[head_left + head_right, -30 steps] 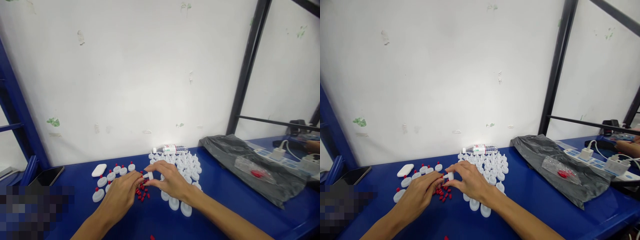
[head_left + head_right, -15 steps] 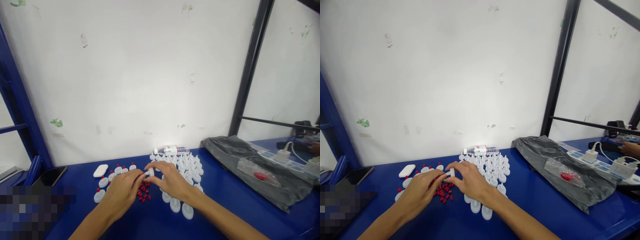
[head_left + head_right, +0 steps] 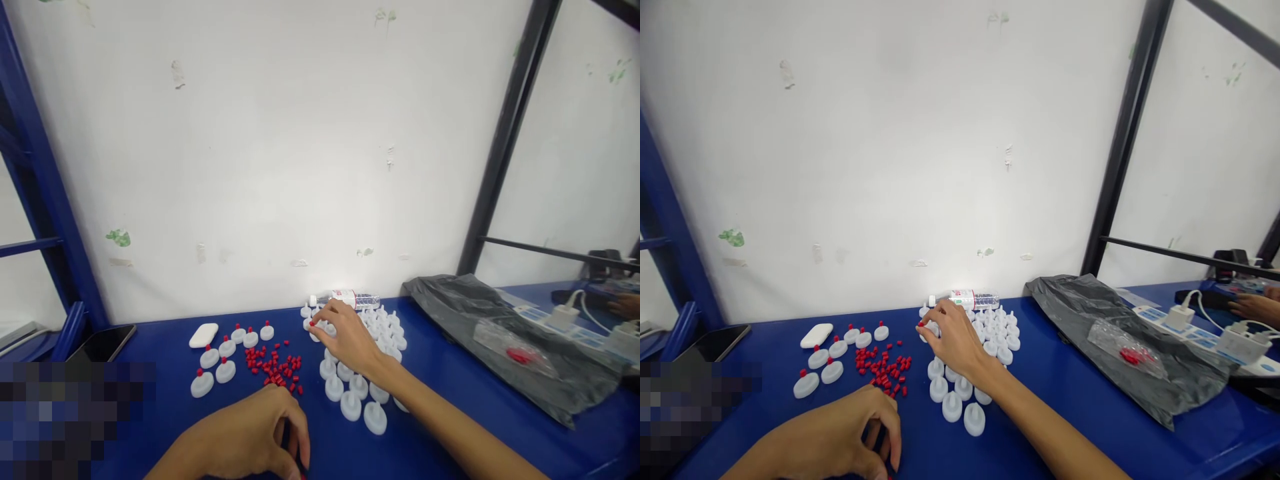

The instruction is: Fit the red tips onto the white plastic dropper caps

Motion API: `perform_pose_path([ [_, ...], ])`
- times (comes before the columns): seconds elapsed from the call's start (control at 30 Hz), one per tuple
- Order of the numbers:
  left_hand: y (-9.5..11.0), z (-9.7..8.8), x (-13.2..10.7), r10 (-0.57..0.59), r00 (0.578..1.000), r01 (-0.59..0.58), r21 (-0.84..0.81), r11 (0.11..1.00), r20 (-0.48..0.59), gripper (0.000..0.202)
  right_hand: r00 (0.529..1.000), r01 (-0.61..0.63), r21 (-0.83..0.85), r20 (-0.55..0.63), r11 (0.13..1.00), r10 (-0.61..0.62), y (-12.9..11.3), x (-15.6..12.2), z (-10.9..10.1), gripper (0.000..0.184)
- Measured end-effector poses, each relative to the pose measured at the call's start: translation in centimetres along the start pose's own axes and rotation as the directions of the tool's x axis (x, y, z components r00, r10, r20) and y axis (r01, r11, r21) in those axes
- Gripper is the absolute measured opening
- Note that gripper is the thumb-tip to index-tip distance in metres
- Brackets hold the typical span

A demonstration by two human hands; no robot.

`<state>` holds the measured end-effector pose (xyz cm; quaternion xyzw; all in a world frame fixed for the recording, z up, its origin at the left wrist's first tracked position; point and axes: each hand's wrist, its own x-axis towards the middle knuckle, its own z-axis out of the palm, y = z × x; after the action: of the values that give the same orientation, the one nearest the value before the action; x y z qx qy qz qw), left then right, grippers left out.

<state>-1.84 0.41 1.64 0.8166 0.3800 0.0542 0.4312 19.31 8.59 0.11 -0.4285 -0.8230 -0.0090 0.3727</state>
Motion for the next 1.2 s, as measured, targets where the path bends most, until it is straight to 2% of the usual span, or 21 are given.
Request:
perform_pose_path([
  [0.17,-0.2,0.6,0.4,0.022,0.999,-0.023,-0.027,0.999,-0.031,0.014,0.972,0.0,-0.074,0.234,0.997,0.017,-0.7,3.1,1.7,0.015],
  [0.3,-0.3,0.9,0.5,0.003,0.998,-0.003,0.006,1.0,-0.063,0.016,0.953,-0.001,-0.099,0.302,0.995,0.031,-0.6,5.6,4.2,0.013],
  [0.37,-0.4,1.1,0.6,-0.002,0.997,0.004,0.026,1.0,-0.08,0.016,0.947,-0.001,-0.115,0.32,0.993,0.038,-0.6,6.3,4.7,0.017],
  [0.5,-0.6,1.3,0.7,0.025,0.993,-0.015,0.09,0.996,-0.119,0.012,0.955,-0.024,-0.166,0.286,0.986,0.072,-0.2,5.8,3.2,0.026],
  [0.67,-0.7,1.6,0.8,0.039,0.986,-0.02,0.118,0.993,-0.162,0.017,0.958,-0.062,-0.212,0.26,0.975,0.117,1.6,3.1,0.6,0.02],
  [0.87,-0.4,1.7,0.9,0.063,0.976,-0.027,0.171,0.985,-0.209,0.01,0.959,-0.087,-0.116,0.259,0.989,0.114,3.1,2.0,1.3,0.006],
  [0.97,-0.1,1.4,0.7,0.062,0.967,-0.013,0.197,0.98,-0.248,0.011,0.968,-0.089,-0.035,0.231,0.995,0.095,2.9,1.9,1.0,0.003],
  [1.07,-0.1,0.9,0.7,0.032,0.951,0.022,0.171,0.985,-0.307,0.015,0.978,-0.095,0.023,0.189,0.995,0.088,2.2,1.1,-0.1,0.011],
  [1.2,-0.9,-0.3,1.5,0.03,0.9,-0.006,0.056,0.998,-0.434,0.02,0.987,-0.043,0.147,0.163,0.988,0.019,0.6,-0.3,-1.5,0.013],
])
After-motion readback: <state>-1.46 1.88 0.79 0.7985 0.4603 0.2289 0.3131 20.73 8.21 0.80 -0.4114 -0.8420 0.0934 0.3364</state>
